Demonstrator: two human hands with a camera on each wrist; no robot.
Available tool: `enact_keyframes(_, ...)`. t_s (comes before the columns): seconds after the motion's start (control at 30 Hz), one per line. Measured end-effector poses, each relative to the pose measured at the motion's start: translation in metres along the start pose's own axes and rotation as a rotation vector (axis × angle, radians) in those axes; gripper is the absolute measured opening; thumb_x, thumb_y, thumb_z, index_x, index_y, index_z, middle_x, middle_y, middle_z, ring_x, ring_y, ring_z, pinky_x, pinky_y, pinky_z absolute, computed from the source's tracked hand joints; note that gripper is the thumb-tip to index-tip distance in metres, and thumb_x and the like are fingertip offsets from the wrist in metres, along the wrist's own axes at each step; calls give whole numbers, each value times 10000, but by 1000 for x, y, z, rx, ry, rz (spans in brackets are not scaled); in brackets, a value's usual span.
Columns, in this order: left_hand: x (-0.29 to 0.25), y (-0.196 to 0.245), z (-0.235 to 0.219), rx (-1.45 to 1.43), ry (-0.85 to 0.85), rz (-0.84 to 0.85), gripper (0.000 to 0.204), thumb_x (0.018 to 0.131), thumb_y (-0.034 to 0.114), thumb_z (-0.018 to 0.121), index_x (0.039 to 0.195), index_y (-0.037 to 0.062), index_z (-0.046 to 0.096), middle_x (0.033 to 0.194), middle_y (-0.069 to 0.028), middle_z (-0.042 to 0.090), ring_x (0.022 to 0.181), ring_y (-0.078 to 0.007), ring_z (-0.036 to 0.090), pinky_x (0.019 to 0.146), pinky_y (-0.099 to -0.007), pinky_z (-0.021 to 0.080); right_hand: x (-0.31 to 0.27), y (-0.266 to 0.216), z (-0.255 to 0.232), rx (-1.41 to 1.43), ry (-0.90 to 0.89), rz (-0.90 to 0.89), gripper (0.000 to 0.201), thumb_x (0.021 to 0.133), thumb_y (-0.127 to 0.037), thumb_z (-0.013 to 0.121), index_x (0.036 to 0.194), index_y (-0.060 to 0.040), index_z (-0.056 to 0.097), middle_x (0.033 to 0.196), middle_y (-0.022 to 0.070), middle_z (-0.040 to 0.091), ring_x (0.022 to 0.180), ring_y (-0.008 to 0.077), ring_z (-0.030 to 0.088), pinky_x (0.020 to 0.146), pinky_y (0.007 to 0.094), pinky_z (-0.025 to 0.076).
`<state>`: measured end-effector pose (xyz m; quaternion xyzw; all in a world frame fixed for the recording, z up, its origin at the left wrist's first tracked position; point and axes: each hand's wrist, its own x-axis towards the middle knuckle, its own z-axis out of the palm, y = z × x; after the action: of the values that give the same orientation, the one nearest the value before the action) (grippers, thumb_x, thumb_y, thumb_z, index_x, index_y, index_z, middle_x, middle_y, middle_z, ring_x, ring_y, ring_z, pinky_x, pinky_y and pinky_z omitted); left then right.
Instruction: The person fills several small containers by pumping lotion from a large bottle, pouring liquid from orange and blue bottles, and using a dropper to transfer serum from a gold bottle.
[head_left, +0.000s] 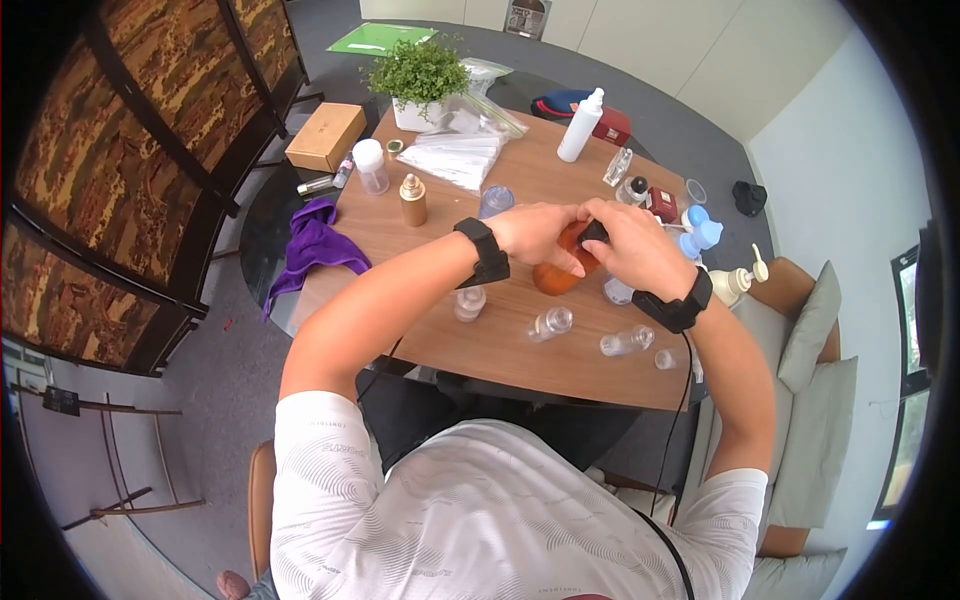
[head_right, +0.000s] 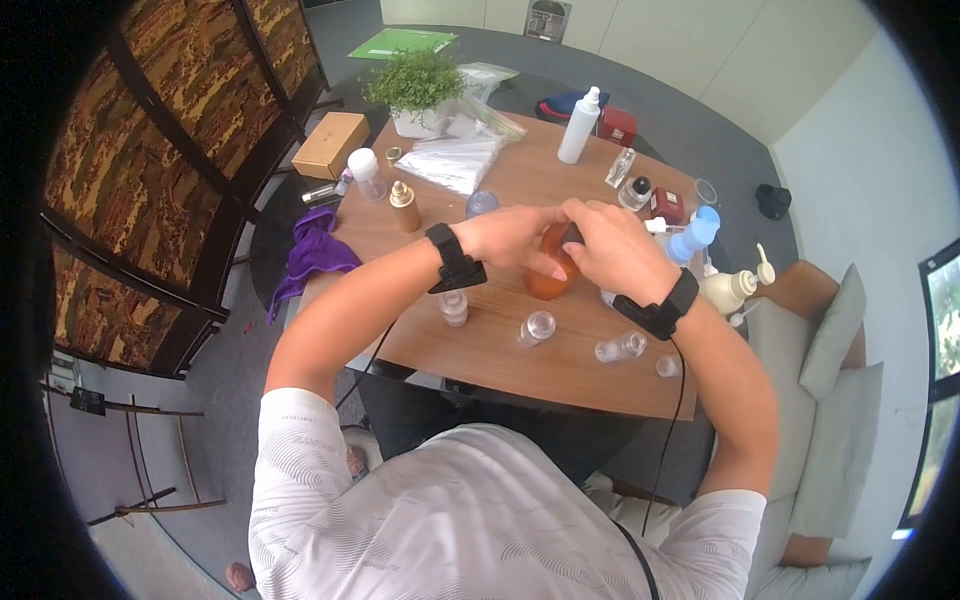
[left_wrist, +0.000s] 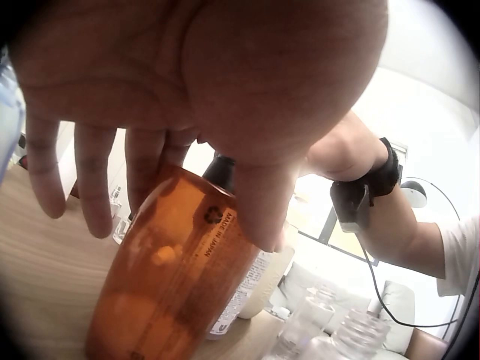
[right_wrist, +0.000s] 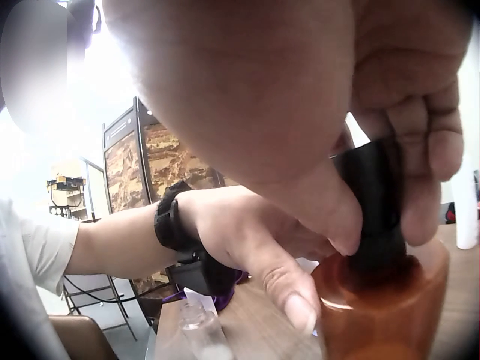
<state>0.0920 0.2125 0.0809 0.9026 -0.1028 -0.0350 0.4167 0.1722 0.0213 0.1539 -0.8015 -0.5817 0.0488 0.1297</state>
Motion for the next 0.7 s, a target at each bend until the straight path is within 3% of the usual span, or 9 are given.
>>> enact_keyframes(0.13,-2,-3,3,55,53,23,858,778,442,905,1416,17,521,1251,-198,709,1188,-381,667,982,-444,529,-4,-16,-11,54,12,64,410,867,-156,767,1233,-36,626,1070,215,713,1036,417,678,889,492,542)
enact_keyframes(0.23,-21,6,-6,151,223,82,921,804,431,885,1494,-3,455,1350,-252,645,1245,-384,638,1044,-436,517,-11,-19,-19,-148,341,-81,373,884,-194,777,1203,-50,650,1011,180,719,934,388,695,812,479,543)
enact_keyframes(0.27,-33,13,-15,181,290,105,940,815,422,877,1522,-8,430,1394,-274,615,1269,-385,625,1071,-430,511,-11,-23,-25,-101,367,-35,347,891,-199,773,1182,-49,659,995,170,720,899,378,695,789,476,537)
enact_keyframes(0.33,-57,30,-44,92,367,119,612,942,343,770,1404,-7,571,1279,-256,673,1171,-356,664,980,-418,536,-12,-34,-42,-7,420,54,299,906,-209,765,1140,-46,677,965,151,723,831,356,694,743,470,527)
enact_keyframes(0.37,-71,38,-58,82,404,118,521,978,315,732,1367,-8,603,1212,-239,698,1110,-332,683,940,-403,543,-13,-37,-45,-43,412,18,237,923,-195,746,1094,-39,693,908,135,718,765,346,679,705,467,506)
enact_keyframes(0.47,-111,57,-83,36,471,-25,308,1056,232,626,1239,-12,668,984,-165,714,905,-230,676,810,-349,534,-9,-47,-36,-37,336,-143,225,932,-167,728,1100,-23,688,933,146,712,837,368,686,751,470,524)
enact_keyframes(0.6,-150,47,-82,72,518,-133,239,1091,188,557,1097,-22,670,794,-67,642,732,-119,592,687,-289,488,17,-59,-5,-9,193,-206,302,932,-137,719,1198,-11,651,1062,185,690,987,405,673,861,475,540)
enact_keyframes(0.63,-156,37,-75,63,562,-126,236,1097,180,545,1017,-13,654,767,-47,613,712,-110,570,661,-286,465,26,-64,-2,-4,119,-173,352,931,-133,722,1248,-11,628,1118,197,677,1032,409,665,897,473,538)
enact_keyframes(0.7,-168,25,-61,22,608,-146,234,1074,196,583,997,-14,652,721,-118,606,663,-235,581,635,-368,463,47,-69,9,-16,7,-102,458,920,-137,738,1333,-15,581,1204,216,651,1103,418,652,947,472,534)
